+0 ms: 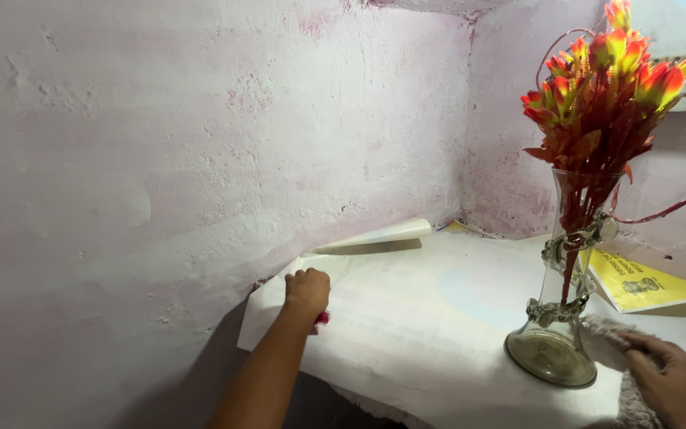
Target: The person arranges artificial flowers into a glass vase on a table, then wipes the surface of a large, plastic-wrapped decorative item on a nearby bed using a cloth.
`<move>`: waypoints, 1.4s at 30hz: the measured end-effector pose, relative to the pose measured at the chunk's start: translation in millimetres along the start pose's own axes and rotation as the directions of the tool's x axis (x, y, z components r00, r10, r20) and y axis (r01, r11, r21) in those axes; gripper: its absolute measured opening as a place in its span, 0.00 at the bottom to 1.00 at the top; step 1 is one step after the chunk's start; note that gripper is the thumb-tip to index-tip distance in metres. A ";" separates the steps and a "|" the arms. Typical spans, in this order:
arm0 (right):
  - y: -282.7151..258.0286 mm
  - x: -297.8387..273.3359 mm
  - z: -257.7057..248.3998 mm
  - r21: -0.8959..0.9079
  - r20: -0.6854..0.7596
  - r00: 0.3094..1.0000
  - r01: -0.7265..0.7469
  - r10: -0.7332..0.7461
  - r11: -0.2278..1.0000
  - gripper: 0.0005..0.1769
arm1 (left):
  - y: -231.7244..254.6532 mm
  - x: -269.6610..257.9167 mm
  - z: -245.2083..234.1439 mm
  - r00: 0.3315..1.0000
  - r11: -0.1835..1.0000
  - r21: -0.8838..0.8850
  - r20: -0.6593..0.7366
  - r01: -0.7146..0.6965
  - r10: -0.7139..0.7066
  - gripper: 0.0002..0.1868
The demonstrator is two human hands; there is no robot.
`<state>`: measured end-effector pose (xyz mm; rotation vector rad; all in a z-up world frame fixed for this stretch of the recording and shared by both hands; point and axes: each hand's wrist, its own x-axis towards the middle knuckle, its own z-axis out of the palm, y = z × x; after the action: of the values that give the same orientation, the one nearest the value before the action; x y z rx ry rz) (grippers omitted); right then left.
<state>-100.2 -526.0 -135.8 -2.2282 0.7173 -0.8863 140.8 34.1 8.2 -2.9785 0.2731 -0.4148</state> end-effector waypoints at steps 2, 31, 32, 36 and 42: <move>-3.5 -17.3 -0.6 0.268 -0.110 0.984 0.163 -0.138 0.949 0.18 | -6.2 -18.3 -10.1 0.983 0.971 -0.239 -0.168 0.028 -0.070 0.15; -248.8 -217.9 -63.5 0.369 -0.372 0.735 0.678 -0.567 0.636 0.16 | 176.9 -211.9 -81.2 0.963 -0.875 -0.408 0.173 0.261 0.207 0.18; -245.0 -217.3 -60.7 0.292 -0.379 0.689 0.723 -0.618 0.627 0.14 | 177.0 -211.8 -84.2 0.968 -0.882 -0.402 0.144 0.247 0.205 0.18; -236.5 -229.3 -58.6 0.167 -0.281 0.670 0.739 -0.687 0.653 0.03 | 192.9 -231.3 -88.7 0.950 -0.933 -0.181 0.052 0.312 0.308 0.15; -249.1 -252.7 -93.1 0.123 -0.433 0.675 0.701 -0.597 0.703 0.18 | 187.5 -257.2 -83.0 0.978 -0.849 -0.528 0.164 -0.026 -0.132 0.13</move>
<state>-265.2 -225.7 -4.8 -2.0772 -0.1293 -1.6768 -156.0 -106.8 -6.4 -5.5015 1.0423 0.0436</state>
